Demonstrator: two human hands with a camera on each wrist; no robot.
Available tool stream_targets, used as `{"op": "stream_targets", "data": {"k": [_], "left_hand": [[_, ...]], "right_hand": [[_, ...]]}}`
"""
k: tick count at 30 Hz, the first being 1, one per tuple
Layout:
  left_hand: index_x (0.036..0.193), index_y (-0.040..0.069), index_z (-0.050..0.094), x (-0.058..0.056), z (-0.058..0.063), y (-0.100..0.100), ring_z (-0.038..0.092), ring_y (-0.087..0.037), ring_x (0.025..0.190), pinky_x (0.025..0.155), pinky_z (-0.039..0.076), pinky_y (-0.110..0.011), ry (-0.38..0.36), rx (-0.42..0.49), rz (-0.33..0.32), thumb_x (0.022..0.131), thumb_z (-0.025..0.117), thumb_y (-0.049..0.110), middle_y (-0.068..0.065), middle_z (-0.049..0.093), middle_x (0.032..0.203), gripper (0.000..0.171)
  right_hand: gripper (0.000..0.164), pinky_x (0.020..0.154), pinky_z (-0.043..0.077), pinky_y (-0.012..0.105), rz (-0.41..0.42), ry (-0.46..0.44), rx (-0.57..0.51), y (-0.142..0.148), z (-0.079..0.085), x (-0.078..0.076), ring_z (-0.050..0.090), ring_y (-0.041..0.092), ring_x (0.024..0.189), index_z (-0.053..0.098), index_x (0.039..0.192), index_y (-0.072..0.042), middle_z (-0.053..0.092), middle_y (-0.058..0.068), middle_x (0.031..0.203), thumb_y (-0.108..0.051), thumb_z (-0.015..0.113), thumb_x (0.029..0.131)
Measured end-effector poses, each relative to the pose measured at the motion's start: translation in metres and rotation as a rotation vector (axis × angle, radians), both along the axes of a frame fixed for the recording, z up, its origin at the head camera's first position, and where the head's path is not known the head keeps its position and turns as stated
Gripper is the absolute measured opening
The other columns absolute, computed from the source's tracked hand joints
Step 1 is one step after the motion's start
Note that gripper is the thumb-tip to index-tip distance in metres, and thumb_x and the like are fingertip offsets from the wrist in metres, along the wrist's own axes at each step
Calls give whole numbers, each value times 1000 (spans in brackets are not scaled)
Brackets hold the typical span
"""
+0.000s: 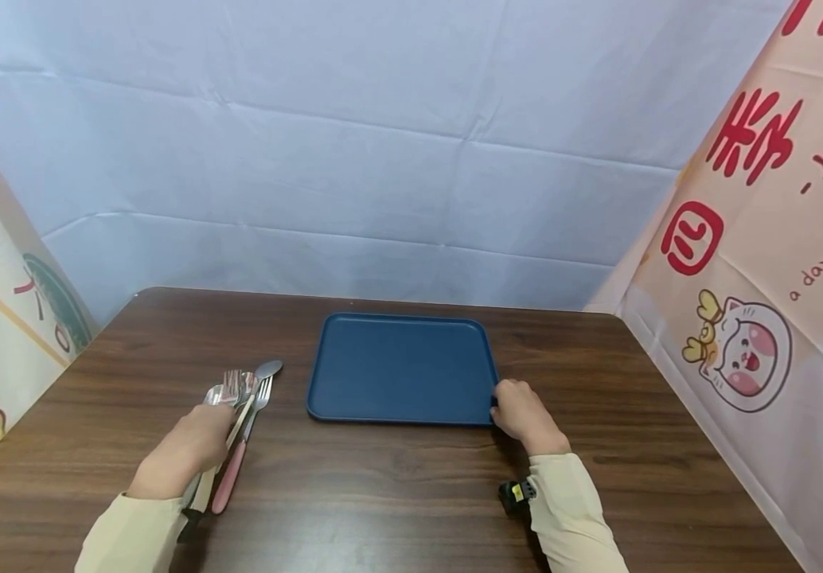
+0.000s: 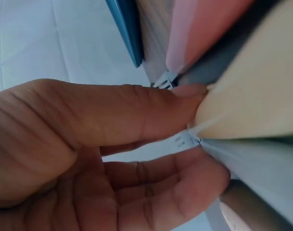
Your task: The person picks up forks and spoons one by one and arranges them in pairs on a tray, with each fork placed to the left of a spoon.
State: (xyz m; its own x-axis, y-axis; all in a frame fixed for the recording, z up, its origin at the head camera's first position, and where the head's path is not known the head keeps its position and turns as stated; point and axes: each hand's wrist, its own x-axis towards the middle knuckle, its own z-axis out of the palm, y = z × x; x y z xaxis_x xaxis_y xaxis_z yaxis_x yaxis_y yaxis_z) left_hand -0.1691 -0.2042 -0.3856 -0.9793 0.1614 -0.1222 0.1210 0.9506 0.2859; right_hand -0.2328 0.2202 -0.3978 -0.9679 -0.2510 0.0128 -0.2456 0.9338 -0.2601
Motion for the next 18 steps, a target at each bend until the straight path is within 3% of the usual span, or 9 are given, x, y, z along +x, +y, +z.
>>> {"op": "stream_targets", "data": {"k": [10,18], "left_hand": [[68,5,47,-2,-1,-4,47,-24,58,51,43,-39,64,-25,-20,70,59,-13,-9,48,64,21],[70,4,47,-3,-1,-4,46,-24,59,51,42,-38,74,-23,-29,71,57,-14,-8,46,64,21]], "right_hand": [[15,54,38,32,1,-5,0,0,0,1,44,19,58,59,68,-2,49,7,63,2,64,82],[15,54,38,32,-3,-8,-2,1,-1,-1,44,19,58,59,68,-2,49,6,63,2,64,82]]}}
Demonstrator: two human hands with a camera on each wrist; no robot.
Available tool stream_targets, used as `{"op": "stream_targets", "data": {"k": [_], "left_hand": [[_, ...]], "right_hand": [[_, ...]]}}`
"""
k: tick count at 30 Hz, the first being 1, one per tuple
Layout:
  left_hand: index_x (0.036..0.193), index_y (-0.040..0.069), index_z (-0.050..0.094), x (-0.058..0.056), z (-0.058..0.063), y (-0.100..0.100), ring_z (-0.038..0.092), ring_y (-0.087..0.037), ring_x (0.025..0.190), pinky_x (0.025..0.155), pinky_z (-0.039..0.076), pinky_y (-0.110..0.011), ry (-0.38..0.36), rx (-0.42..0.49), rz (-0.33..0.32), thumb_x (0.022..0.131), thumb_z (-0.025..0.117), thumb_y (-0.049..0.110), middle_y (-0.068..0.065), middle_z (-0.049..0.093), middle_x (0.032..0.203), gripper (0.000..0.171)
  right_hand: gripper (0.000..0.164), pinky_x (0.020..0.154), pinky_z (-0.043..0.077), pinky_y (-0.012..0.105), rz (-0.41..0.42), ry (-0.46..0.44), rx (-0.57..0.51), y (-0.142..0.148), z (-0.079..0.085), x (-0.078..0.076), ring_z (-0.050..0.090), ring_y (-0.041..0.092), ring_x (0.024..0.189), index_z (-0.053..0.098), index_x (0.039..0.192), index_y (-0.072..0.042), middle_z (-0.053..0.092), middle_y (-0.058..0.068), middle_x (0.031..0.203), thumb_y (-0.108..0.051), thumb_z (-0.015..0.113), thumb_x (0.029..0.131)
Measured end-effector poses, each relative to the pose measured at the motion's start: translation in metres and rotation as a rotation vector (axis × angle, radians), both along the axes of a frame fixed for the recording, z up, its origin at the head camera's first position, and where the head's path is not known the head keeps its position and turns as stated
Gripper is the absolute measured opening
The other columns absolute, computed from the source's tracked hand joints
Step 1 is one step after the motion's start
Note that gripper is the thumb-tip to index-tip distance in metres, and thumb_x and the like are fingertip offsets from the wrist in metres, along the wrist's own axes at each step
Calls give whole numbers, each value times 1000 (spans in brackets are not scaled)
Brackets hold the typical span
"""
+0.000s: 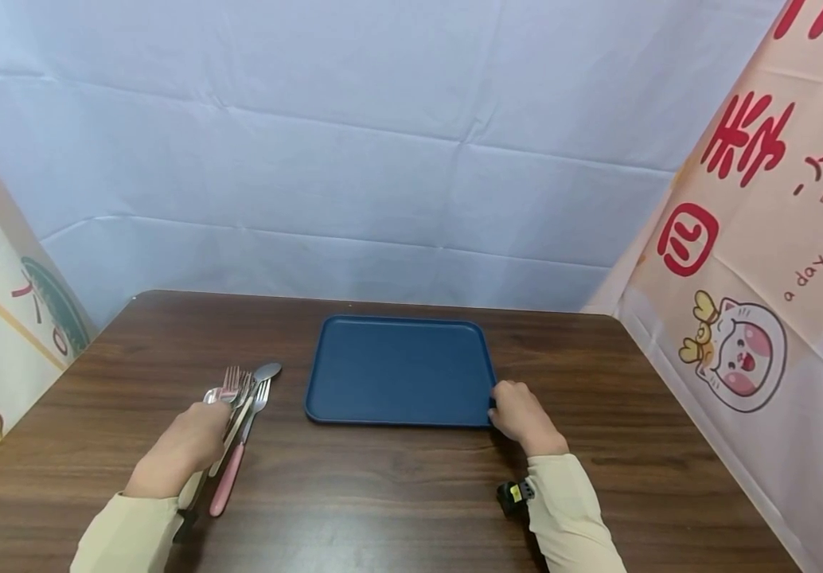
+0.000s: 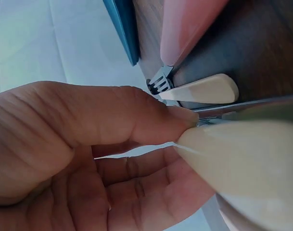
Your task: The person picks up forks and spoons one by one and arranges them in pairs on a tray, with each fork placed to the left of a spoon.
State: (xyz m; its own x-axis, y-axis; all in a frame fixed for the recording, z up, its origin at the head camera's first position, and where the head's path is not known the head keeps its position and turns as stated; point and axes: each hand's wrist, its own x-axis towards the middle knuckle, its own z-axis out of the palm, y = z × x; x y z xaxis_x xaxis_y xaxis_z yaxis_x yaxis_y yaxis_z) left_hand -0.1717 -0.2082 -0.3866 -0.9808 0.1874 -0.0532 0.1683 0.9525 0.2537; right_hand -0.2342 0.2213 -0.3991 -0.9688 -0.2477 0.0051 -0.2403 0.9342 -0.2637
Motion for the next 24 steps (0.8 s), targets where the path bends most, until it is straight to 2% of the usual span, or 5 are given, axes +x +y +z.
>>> {"op": "stream_targets", "data": {"k": [7,13,24], "left_hand": [[73,2,50,-2,5,-2,48,-25,61,53,43,-41,32,8,-8,69,57,-15,-10,50,67,19],[78,-1,53,-6,12,-1,50,-25,62,54,43,-41,17,7,4,67,59,-14,-12,53,72,18],[76,0,53,-7,13,1,46,-24,62,54,41,-39,11,-2,2,66,60,-11,-9,50,70,16]], "right_hand": [[16,55,38,32,3,-5,-6,0,1,-1,44,19,57,58,67,-3,48,6,62,1,64,82],[17,53,38,31,-7,-17,-25,-1,2,-1,44,18,55,58,67,-3,47,5,60,2,63,83],[19,51,37,30,-5,-23,-38,-1,1,1,44,18,53,57,66,-4,46,5,58,2,63,83]]}}
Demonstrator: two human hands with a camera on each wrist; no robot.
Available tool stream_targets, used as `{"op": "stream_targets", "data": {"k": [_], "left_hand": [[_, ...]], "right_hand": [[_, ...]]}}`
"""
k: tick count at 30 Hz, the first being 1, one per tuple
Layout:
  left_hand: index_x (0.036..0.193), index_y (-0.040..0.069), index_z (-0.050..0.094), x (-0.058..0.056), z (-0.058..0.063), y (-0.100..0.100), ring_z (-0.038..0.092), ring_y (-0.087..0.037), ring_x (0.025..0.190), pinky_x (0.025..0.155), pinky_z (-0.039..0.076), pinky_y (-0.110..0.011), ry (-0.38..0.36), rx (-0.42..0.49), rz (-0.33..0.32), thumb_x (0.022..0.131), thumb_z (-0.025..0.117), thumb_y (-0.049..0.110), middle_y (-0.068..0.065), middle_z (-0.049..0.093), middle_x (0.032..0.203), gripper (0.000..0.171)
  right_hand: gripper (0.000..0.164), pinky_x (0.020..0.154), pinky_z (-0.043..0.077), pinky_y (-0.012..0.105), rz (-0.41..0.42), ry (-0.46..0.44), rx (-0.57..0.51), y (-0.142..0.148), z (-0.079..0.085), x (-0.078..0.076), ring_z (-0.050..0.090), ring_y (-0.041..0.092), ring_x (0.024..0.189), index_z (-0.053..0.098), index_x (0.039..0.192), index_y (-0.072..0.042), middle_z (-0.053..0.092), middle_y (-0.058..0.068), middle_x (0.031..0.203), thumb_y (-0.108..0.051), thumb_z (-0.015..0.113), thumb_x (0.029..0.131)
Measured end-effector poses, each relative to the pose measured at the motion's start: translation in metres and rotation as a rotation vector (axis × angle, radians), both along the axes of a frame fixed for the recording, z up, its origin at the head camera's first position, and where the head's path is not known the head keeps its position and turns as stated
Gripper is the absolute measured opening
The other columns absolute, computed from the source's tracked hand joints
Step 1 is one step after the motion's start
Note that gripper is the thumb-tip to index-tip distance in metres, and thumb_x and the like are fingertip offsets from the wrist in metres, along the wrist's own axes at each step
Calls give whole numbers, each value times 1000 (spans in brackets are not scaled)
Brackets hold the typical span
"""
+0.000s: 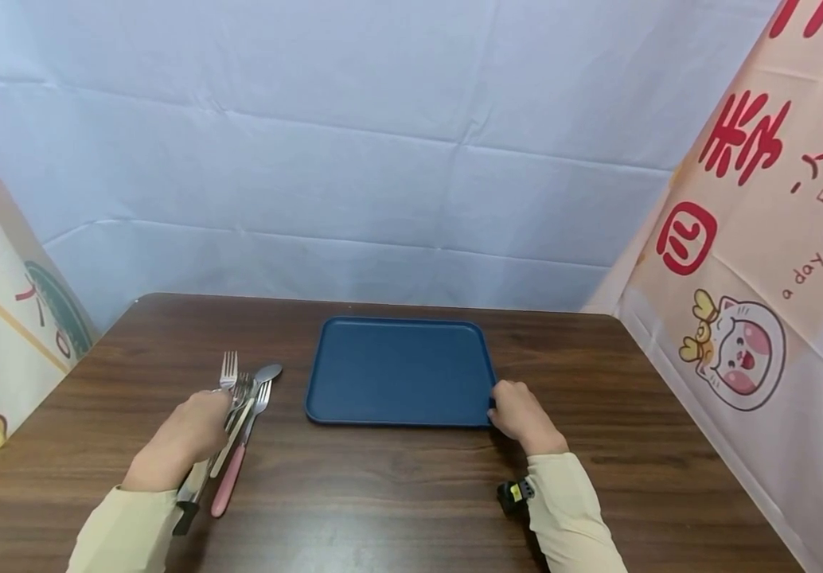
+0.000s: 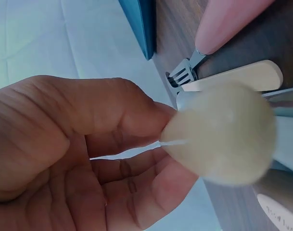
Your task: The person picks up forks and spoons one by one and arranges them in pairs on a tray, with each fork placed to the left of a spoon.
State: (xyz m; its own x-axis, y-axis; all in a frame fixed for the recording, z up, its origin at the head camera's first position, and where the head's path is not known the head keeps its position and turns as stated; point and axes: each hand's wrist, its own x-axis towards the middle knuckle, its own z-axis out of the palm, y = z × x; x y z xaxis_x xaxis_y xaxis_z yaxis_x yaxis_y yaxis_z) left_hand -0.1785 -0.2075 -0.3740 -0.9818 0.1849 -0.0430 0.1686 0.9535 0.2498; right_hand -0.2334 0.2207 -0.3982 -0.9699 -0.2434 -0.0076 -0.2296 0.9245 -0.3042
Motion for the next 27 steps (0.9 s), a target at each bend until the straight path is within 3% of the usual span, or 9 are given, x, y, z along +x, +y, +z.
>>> {"op": "stream_targets", "data": {"k": [6,14,17,23,25,27], "left_hand": [[71,2,51,-2,-2,3,46,-22,60,52,41,-36,2,40,-16,66,59,-11,-7,48,68,16],[75,2,53,-11,-8,8,48,-26,69,57,43,-42,109,85,-64,65,62,-7,-11,50,73,16],[82,-3,55,-18,-7,12,49,-28,71,60,44,-43,80,80,-68,67,66,-4,-12,50,75,19],[78,-2,53,-27,-3,19,44,-24,67,59,41,-39,22,84,-88,67,68,1,-7,45,71,19],[89,-6,57,-30,-2,23,46,-25,68,58,41,-38,10,95,-88,67,66,0,-9,49,74,25],[107,-10,56,-32,-1,26,52,-29,75,60,43,-40,-8,108,-78,67,65,0,-17,56,84,42]], "right_hand": [[20,52,37,30,3,6,0,1,1,1,42,18,54,56,65,-4,45,5,58,2,64,82],[22,52,36,31,16,24,-8,0,2,3,42,18,52,55,63,-5,46,4,57,3,62,82],[21,51,35,30,10,14,-12,0,2,3,42,17,52,56,63,-5,46,4,57,3,62,82],[21,51,36,30,14,19,-5,0,3,2,42,17,52,56,64,-5,46,4,57,3,62,82],[19,52,36,30,16,20,-4,0,3,2,42,18,53,57,65,-4,46,4,57,3,63,82],[18,52,37,31,17,18,-3,0,2,2,42,18,53,58,66,-4,47,5,58,2,63,82]]}}
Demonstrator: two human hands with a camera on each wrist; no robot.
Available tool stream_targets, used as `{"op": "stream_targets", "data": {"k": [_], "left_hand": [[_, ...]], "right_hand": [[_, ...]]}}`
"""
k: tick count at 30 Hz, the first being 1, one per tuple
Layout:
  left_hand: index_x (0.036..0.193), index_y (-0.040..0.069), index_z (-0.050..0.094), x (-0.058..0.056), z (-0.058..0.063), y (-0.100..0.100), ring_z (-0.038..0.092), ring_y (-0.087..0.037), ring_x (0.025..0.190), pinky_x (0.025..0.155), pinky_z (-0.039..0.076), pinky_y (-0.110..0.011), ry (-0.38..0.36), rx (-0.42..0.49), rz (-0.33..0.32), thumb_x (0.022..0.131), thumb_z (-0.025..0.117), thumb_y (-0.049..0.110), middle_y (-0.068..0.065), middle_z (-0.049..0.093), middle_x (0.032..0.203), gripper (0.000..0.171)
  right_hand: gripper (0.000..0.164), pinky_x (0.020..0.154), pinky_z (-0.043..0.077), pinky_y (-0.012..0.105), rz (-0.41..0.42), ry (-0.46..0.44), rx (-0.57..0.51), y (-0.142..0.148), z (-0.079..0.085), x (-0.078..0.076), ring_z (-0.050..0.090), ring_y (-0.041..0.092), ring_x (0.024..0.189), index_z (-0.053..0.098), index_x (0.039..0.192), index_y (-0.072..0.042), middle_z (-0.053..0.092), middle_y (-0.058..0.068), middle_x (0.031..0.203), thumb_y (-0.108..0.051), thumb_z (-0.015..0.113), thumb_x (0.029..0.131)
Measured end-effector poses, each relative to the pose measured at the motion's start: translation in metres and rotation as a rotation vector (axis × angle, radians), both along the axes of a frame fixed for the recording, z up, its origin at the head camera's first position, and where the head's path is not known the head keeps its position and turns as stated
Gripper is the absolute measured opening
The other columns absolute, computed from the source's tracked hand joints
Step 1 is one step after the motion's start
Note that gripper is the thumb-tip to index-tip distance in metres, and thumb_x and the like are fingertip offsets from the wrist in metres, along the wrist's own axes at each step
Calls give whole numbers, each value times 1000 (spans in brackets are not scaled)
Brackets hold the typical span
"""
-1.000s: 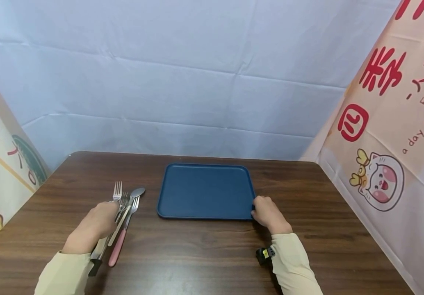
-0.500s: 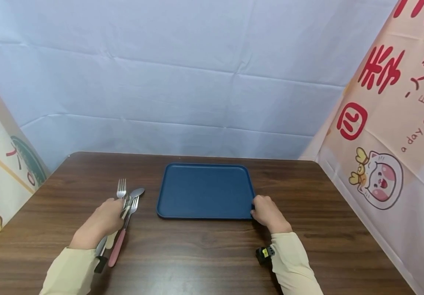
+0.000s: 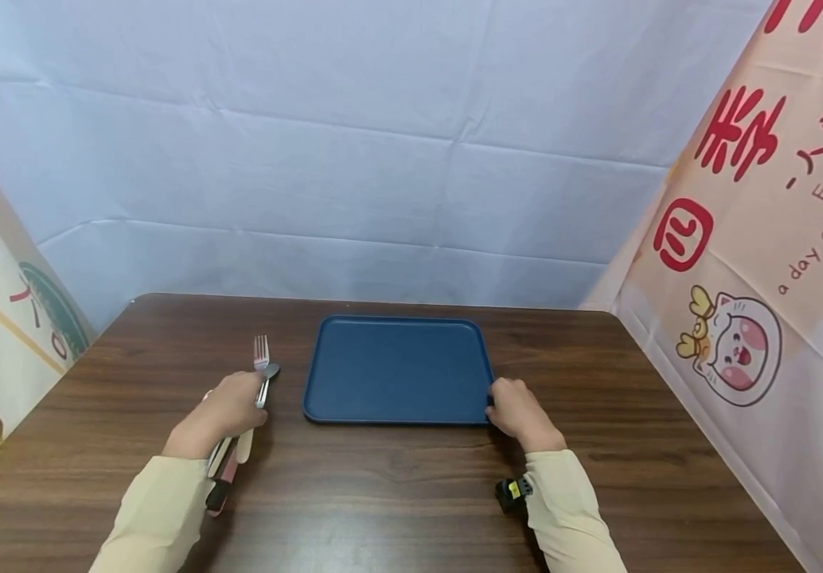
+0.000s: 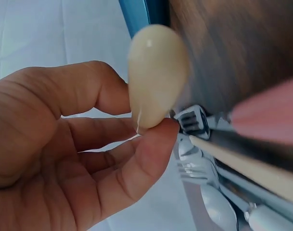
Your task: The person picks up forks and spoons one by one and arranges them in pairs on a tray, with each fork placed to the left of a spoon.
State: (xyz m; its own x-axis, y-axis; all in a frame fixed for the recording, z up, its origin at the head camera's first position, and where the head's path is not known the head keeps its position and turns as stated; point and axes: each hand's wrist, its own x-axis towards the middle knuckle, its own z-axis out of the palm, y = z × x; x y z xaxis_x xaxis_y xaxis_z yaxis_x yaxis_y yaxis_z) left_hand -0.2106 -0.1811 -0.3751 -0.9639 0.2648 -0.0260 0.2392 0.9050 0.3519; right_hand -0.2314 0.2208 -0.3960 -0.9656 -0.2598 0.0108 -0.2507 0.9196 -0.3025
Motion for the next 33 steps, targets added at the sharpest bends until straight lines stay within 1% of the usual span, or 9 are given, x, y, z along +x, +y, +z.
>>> {"op": "stream_targets", "data": {"k": [2,3,6,10,13,19,26,29,33], "left_hand": [[121,-13,50,-2,0,4,55,-34,87,64,45,-42,-10,7,3,68,64,-1,-25,58,99,56],[124,-15,47,-3,0,5,55,-36,90,65,45,-43,-13,16,4,69,64,-2,-27,57,104,60],[119,-17,49,-7,-3,11,55,-36,91,69,45,-44,17,27,-15,68,64,-3,-28,57,103,54],[107,-17,55,-12,-5,19,54,-31,81,70,45,-43,70,34,-46,66,63,-3,-18,59,86,44],[101,-13,59,-14,-6,25,53,-28,74,66,45,-41,72,56,-50,65,61,-5,-13,56,78,37],[98,-9,64,-22,-7,36,54,-24,71,61,47,-36,22,91,-7,70,60,-7,-15,62,87,28],[97,-9,64,-32,-9,45,53,-21,64,53,46,-32,6,82,26,72,60,-5,-12,59,80,25],[102,-11,62,-35,-11,48,53,-22,67,54,46,-31,2,88,27,73,59,-5,-16,60,87,30],[108,-14,60,-39,-13,52,54,-24,74,58,46,-32,5,107,5,74,57,-6,-24,60,103,35]], "right_hand": [[16,53,37,31,2,-2,1,0,0,0,43,18,54,59,67,-3,49,5,59,2,64,82],[15,53,38,31,3,0,3,0,-1,-1,44,17,55,60,68,-3,50,6,60,2,64,81],[15,54,39,32,3,1,9,0,-1,-1,44,18,56,60,68,-3,52,7,61,2,64,81],[17,53,37,31,-2,-2,12,1,-1,-1,43,18,54,58,66,-4,49,5,59,2,64,81],[16,53,38,32,3,4,13,1,-1,-2,44,18,55,59,67,-3,51,6,60,2,64,81],[10,56,42,33,11,14,18,0,-1,-3,48,17,59,63,70,-1,59,11,68,2,65,80],[12,53,38,31,6,1,15,0,-1,-2,43,18,56,61,69,-1,51,6,60,2,64,81],[14,53,37,31,10,10,20,0,-1,-2,43,18,55,60,68,-2,49,5,59,2,64,81],[16,53,37,31,5,5,19,1,-1,-1,43,18,54,59,67,-3,48,4,58,2,64,81]]}}
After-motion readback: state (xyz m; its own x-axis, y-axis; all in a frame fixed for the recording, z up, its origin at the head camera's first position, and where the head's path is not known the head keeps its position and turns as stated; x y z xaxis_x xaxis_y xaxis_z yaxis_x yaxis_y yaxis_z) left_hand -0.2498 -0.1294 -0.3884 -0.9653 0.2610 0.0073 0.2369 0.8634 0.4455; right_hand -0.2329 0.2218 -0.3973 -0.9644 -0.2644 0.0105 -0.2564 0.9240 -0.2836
